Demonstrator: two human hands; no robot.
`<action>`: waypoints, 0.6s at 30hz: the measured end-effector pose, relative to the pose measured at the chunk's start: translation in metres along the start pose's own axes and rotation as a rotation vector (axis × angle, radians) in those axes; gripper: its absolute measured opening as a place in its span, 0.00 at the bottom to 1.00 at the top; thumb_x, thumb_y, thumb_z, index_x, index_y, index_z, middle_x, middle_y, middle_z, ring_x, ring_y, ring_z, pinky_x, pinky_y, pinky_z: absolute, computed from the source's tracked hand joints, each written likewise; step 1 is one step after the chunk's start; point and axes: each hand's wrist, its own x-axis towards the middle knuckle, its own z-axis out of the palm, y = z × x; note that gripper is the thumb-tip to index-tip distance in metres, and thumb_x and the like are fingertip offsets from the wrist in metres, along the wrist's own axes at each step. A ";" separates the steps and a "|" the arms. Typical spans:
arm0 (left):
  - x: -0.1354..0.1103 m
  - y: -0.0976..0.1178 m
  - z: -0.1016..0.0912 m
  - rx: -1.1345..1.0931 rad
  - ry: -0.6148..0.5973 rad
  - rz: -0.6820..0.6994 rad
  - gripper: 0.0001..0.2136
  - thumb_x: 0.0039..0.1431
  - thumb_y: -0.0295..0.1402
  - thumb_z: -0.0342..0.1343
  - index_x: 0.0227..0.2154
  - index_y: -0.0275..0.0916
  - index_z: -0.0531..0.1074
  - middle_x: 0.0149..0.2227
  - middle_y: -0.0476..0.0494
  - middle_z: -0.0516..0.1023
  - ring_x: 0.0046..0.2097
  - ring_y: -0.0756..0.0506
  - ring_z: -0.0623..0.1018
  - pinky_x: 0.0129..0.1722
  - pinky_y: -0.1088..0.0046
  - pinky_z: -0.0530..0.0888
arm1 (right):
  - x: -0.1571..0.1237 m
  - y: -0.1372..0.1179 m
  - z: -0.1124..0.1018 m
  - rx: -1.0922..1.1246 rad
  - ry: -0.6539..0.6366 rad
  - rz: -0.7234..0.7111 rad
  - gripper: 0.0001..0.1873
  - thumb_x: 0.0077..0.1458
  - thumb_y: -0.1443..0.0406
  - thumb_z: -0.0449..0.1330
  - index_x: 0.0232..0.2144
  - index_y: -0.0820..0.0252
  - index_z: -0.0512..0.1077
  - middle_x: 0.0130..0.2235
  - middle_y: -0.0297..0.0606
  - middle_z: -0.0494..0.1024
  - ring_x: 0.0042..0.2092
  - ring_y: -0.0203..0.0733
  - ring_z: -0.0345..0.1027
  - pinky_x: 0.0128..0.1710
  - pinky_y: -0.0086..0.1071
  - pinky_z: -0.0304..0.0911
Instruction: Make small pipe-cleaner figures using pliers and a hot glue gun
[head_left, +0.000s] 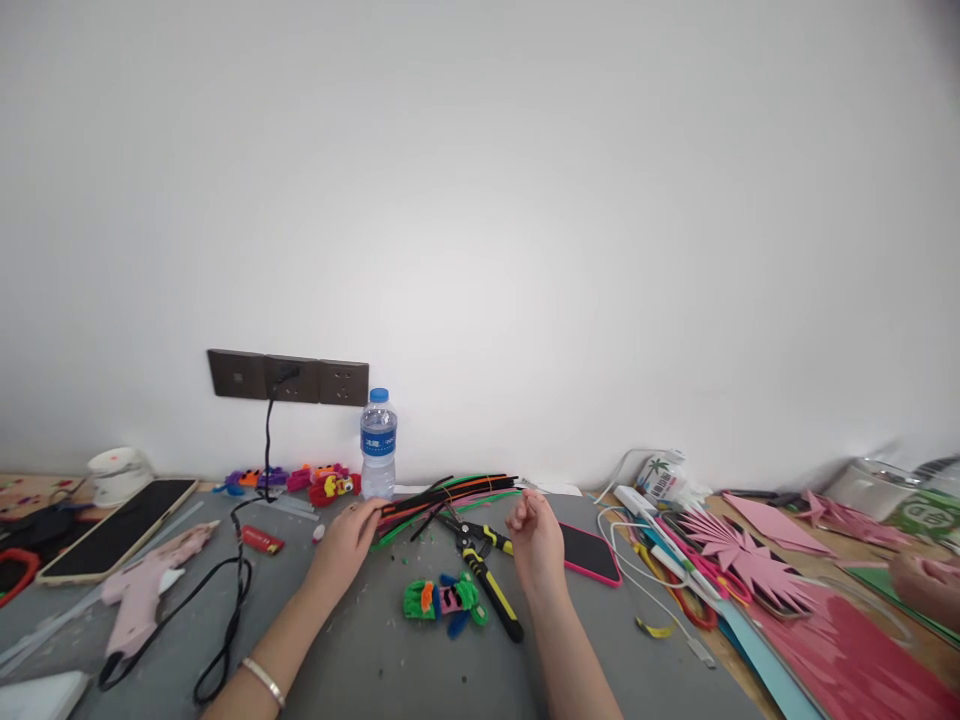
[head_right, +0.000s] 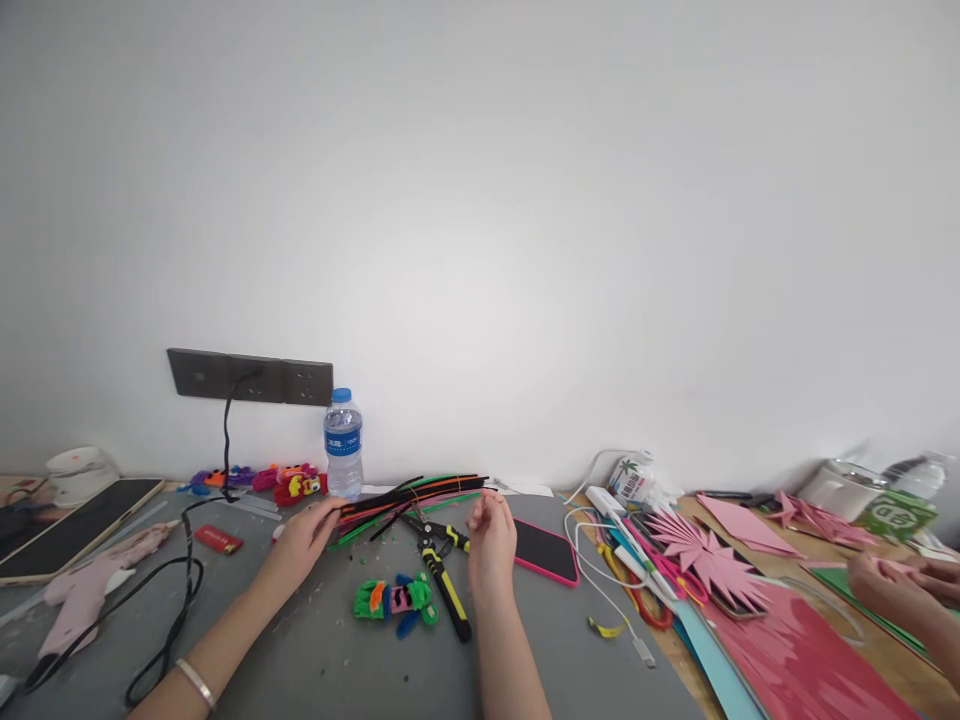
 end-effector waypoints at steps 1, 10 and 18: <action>-0.001 0.000 0.001 0.011 -0.038 0.040 0.16 0.64 0.34 0.42 0.45 0.43 0.74 0.38 0.42 0.81 0.41 0.42 0.80 0.38 0.68 0.75 | 0.000 0.000 0.000 -0.002 0.001 0.001 0.09 0.43 0.61 0.64 0.26 0.58 0.68 0.19 0.24 0.59 0.21 0.30 0.51 0.21 0.25 0.53; -0.004 0.007 0.002 0.145 -0.145 0.226 0.17 0.61 0.26 0.45 0.45 0.46 0.76 0.46 0.44 0.81 0.48 0.41 0.78 0.44 0.63 0.75 | 0.003 0.001 -0.004 -0.014 -0.005 -0.006 0.09 0.43 0.61 0.63 0.25 0.58 0.67 0.21 0.24 0.59 0.21 0.30 0.51 0.22 0.26 0.53; 0.000 0.004 -0.002 0.135 0.031 0.067 0.14 0.65 0.37 0.45 0.43 0.41 0.74 0.44 0.40 0.79 0.47 0.39 0.76 0.44 0.62 0.75 | 0.006 0.001 -0.007 -0.035 -0.019 -0.015 0.10 0.43 0.61 0.63 0.26 0.58 0.67 0.20 0.23 0.59 0.21 0.30 0.51 0.22 0.27 0.53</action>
